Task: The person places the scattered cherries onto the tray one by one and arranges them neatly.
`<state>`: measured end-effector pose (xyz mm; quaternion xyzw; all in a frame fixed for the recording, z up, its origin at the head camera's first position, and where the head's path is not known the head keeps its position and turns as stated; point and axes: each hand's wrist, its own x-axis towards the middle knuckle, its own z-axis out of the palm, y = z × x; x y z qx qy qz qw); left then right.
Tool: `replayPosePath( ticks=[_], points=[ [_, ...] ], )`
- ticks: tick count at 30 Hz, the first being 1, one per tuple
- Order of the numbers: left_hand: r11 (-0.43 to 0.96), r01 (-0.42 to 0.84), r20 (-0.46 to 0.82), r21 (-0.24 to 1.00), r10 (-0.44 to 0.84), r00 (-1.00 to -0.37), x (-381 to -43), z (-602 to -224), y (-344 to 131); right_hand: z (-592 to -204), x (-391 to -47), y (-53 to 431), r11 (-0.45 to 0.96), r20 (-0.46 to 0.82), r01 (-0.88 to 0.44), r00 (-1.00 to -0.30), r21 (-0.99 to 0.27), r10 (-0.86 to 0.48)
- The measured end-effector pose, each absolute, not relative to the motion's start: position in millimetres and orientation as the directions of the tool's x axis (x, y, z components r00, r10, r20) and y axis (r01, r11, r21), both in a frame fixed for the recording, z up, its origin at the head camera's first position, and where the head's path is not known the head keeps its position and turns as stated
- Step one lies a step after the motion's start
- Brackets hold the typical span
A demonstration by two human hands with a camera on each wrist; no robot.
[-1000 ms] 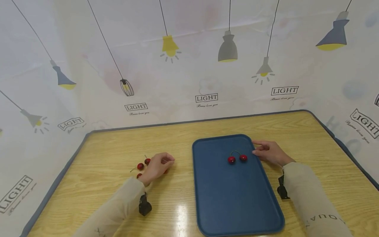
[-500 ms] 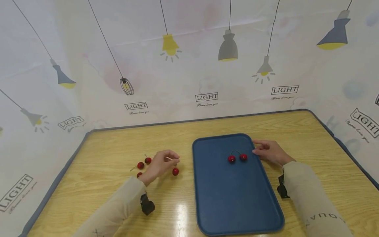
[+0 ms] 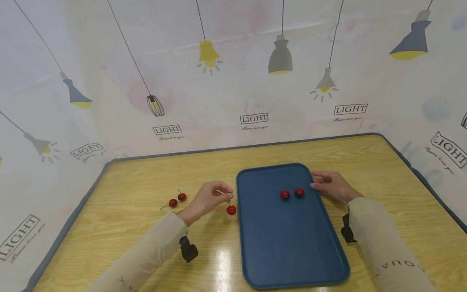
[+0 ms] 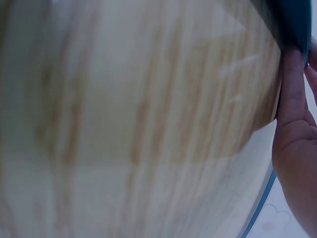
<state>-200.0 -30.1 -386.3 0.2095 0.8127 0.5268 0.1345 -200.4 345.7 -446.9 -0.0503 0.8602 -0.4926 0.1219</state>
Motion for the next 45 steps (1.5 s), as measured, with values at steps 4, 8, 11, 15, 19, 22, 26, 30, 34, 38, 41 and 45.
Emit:
replayPosePath(
  ticks=[4, 8, 11, 15, 19, 22, 26, 30, 34, 38, 41, 45],
  points=[
    [0.370, 0.204, -0.011, 0.906, 0.502, -0.865, -204.7, -388.5, -19.9, -446.8, -201.1, 346.0, 0.522, -0.157, 0.028, -0.966, -0.853, -0.205],
    [0.396, 0.218, -0.016, 0.892, 0.509, -0.860, -208.3, -394.6, -9.5, -446.5, -201.4, 346.0, 0.545, -0.152, 0.020, -0.968, -0.838, -0.198],
    [0.400, 0.221, -0.014, 0.890, 0.506, -0.862, -209.0, -398.2, -0.4, -446.4, -201.3, 345.8, 0.549, -0.151, 0.019, -0.969, -0.835, -0.196],
    [0.405, 0.210, -0.020, 0.890, 0.495, -0.869, -211.1, -402.3, 12.5, -446.3, -200.8, 345.6, 0.544, -0.154, 0.025, -0.969, -0.839, -0.193],
    [0.417, 0.171, -0.047, 0.893, 0.465, -0.884, -216.1, -404.1, 24.3, -446.4, -200.1, 345.2, 0.548, -0.153, 0.025, -0.970, -0.836, -0.190],
    [0.412, 0.146, -0.060, 0.899, 0.447, -0.893, -220.9, -403.9, 32.1, -446.9, -200.0, 345.3, 0.550, -0.154, 0.026, -0.970, -0.835, -0.189],
    [0.414, 0.123, -0.072, 0.902, 0.426, -0.902, -227.4, -403.9, 41.6, -447.3, -200.2, 345.6, 0.553, -0.150, 0.022, -0.971, -0.833, -0.188],
    [0.424, 0.100, -0.080, 0.900, 0.388, -0.918, -233.4, -406.3, 50.8, -447.2, -200.3, 345.7, 0.565, -0.143, 0.012, -0.972, -0.825, -0.188],
    [0.436, 0.084, -0.082, 0.896, 0.349, -0.933, -238.5, -412.6, 60.8, -446.6, -200.4, 345.9, 0.566, -0.141, 0.014, -0.973, -0.824, -0.181],
    [0.463, 0.077, -0.094, 0.883, 0.335, -0.937, -239.7, -420.1, 69.1, -446.6, -200.0, 345.1, 0.566, -0.133, 0.009, -0.975, -0.824, -0.178],
    [0.478, 0.080, -0.095, 0.875, 0.331, -0.939, -239.1, -424.2, 73.5, -447.0, -200.0, 344.5, 0.573, -0.130, 0.005, -0.976, -0.820, -0.177],
    [0.468, 0.080, -0.087, 0.880, 0.326, -0.941, -238.8, -428.5, 77.5, -447.2, -200.5, 345.3, 0.577, -0.134, 0.011, -0.976, -0.817, -0.172]
  ],
)
